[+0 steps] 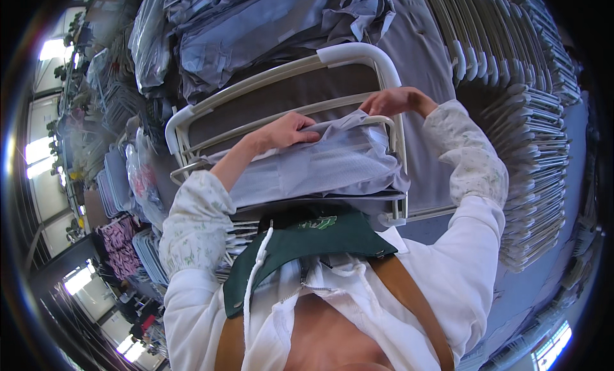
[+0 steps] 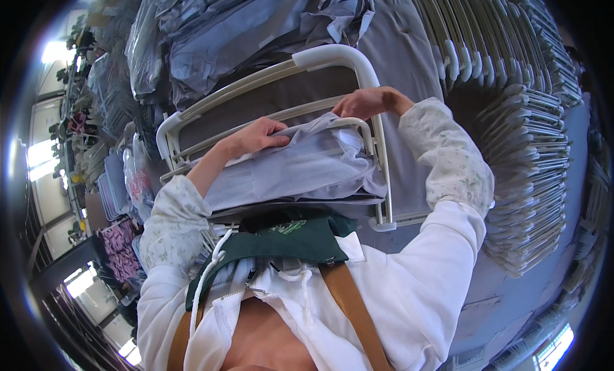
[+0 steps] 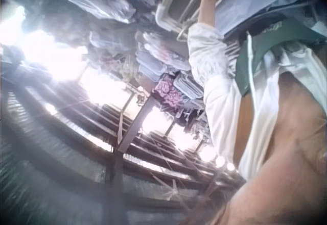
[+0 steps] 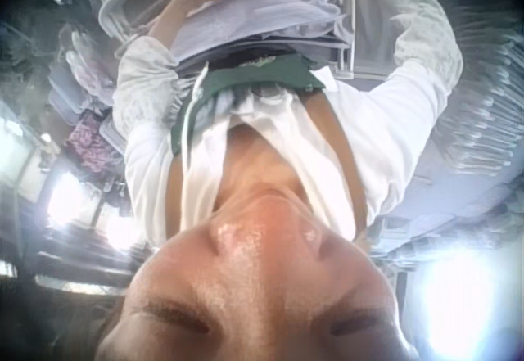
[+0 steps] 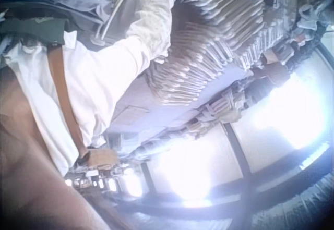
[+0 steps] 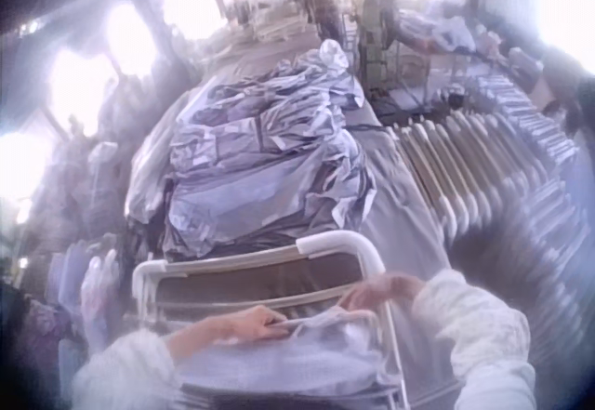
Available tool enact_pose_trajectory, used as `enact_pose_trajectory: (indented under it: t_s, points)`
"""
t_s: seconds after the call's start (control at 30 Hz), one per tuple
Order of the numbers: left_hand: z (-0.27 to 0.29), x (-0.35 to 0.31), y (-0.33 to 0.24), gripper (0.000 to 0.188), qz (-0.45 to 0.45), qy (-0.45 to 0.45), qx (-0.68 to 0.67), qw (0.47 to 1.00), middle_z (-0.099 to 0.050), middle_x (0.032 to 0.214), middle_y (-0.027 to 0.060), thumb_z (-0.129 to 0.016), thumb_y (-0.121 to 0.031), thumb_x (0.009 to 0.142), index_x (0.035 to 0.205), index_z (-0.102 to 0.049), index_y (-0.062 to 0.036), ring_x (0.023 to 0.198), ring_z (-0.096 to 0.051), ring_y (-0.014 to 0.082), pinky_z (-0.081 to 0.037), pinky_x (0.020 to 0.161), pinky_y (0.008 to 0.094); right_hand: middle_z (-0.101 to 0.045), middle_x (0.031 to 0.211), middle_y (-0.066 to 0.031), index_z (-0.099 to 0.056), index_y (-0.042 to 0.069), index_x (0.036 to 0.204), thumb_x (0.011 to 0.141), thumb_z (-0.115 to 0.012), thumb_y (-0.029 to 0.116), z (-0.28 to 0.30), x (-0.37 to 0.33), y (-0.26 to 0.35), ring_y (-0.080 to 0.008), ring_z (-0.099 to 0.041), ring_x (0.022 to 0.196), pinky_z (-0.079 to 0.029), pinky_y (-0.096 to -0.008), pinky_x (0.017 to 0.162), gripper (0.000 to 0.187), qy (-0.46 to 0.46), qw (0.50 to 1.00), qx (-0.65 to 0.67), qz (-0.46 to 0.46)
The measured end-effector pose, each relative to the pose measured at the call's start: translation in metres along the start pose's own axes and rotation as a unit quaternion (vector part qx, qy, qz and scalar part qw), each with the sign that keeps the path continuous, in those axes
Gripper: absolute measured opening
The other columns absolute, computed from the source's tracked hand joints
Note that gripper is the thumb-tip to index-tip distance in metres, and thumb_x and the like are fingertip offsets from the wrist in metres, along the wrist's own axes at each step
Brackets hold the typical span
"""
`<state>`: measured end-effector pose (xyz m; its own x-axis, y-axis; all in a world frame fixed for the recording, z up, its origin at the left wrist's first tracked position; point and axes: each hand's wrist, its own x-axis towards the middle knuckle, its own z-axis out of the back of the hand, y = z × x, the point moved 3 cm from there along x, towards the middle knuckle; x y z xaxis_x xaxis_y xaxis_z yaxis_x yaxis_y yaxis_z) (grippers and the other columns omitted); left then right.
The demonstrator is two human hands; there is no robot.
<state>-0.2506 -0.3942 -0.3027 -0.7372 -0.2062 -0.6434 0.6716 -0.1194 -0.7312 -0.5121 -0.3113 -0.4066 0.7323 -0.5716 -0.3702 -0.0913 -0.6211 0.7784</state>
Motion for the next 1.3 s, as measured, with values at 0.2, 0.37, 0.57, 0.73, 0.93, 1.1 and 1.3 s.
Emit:
enact_pose_trajectory:
  t_s: [0.2, 0.37, 0.57, 0.73, 0.93, 1.1, 1.3]
  points:
    - [-0.072, -0.023, -0.077, 0.038, -0.353, -0.207, 0.265, 0.873, -0.059, 0.113, 0.0099, -0.072, -0.014, 0.076, 0.11, -0.062, -0.0041, 0.104, -0.057, 0.0261, -0.047, 0.084, 0.0309, -0.068, 0.088, 0.0002, -0.07, -0.001, 0.095, 0.082, -0.069, 0.004, -0.018, -0.042, -0.01, -0.0072, -0.063, 0.079, -0.053, -0.0237, 0.075, 0.014, -0.21, 0.968, -0.089, 0.102]
    - [-0.11, -0.016, -0.071, 0.028, -0.425, -0.098, 0.344, 0.832, -0.055, 0.094, 0.01, -0.065, -0.009, 0.065, 0.092, -0.058, -0.0024, 0.088, -0.054, 0.0255, -0.045, 0.082, 0.0358, -0.065, 0.074, -0.0072, -0.067, 0.002, 0.085, 0.073, -0.071, 0.001, -0.091, -0.087, 0.02, -0.024, -0.065, 0.066, -0.052, -0.0326, 0.062, 0.012, -0.5, 0.714, -0.46, 0.169]
    - [-0.079, -0.006, -0.083, 0.028, -0.417, -0.138, 0.371, 0.818, -0.057, 0.092, 0.0078, -0.067, -0.02, 0.076, 0.096, -0.063, -0.0009, 0.091, -0.056, 0.0248, -0.044, 0.081, 0.0333, -0.061, 0.074, -0.0066, -0.063, 0.005, 0.081, 0.065, -0.073, -0.001, -0.149, -0.092, -0.004, -0.0236, -0.062, 0.068, -0.049, -0.0336, 0.059, 0.019, -0.561, 0.557, -0.533, 0.301]
    - [-0.062, 0.08, -0.083, 0.04, -0.008, 0.138, 0.047, 0.989, -0.066, 0.086, 0.0064, -0.079, -0.025, 0.078, 0.104, -0.068, 0.0015, 0.078, -0.062, 0.0163, -0.048, 0.071, 0.0293, -0.061, 0.084, -0.0079, -0.066, 0.002, 0.087, 0.068, -0.068, -0.004, -0.162, -0.08, -0.015, -0.0256, -0.062, 0.074, -0.051, -0.0315, 0.063, 0.02, -0.477, 0.601, -0.578, 0.278]
    - [-0.067, 0.104, -0.067, 0.033, -0.152, 0.137, 0.154, 0.967, -0.066, 0.074, 0.0067, -0.076, -0.028, 0.082, 0.098, -0.071, 0.0009, 0.066, -0.061, 0.0132, -0.049, 0.064, 0.0293, -0.065, 0.095, -0.0037, -0.064, 0.0, 0.102, 0.094, -0.06, 0.006, -0.11, -0.077, -0.029, -0.0123, -0.059, 0.086, -0.05, -0.0307, 0.073, 0.011, -0.612, 0.721, -0.078, 0.317]
    - [-0.014, 0.031, -0.035, 0.05, -0.084, 0.243, 0.118, 0.959, -0.063, 0.079, 0.0025, -0.067, -0.05, 0.087, 0.098, -0.069, -0.0009, 0.077, -0.054, 0.0113, -0.045, 0.071, 0.0323, -0.06, 0.082, 0.0023, -0.065, 0.0, 0.1, 0.095, -0.062, 0.012, -0.11, -0.038, -0.051, -0.0079, -0.051, 0.079, -0.046, -0.0261, 0.072, 0.014, -0.479, 0.862, -0.151, 0.073]
    - [0.122, -0.146, 0.147, 0.045, 0.04, 0.213, 0.07, 0.974, -0.063, 0.097, 0.0018, -0.064, -0.047, 0.091, 0.106, -0.071, -0.0049, 0.092, -0.054, 0.0122, -0.045, 0.084, 0.0288, -0.062, 0.118, -0.0077, -0.055, 0.001, 0.128, 0.082, -0.057, -0.013, -0.11, -0.069, -0.045, -0.0165, -0.055, 0.114, -0.042, -0.0316, 0.1, 0.048, -0.465, 0.832, -0.3, 0.032]
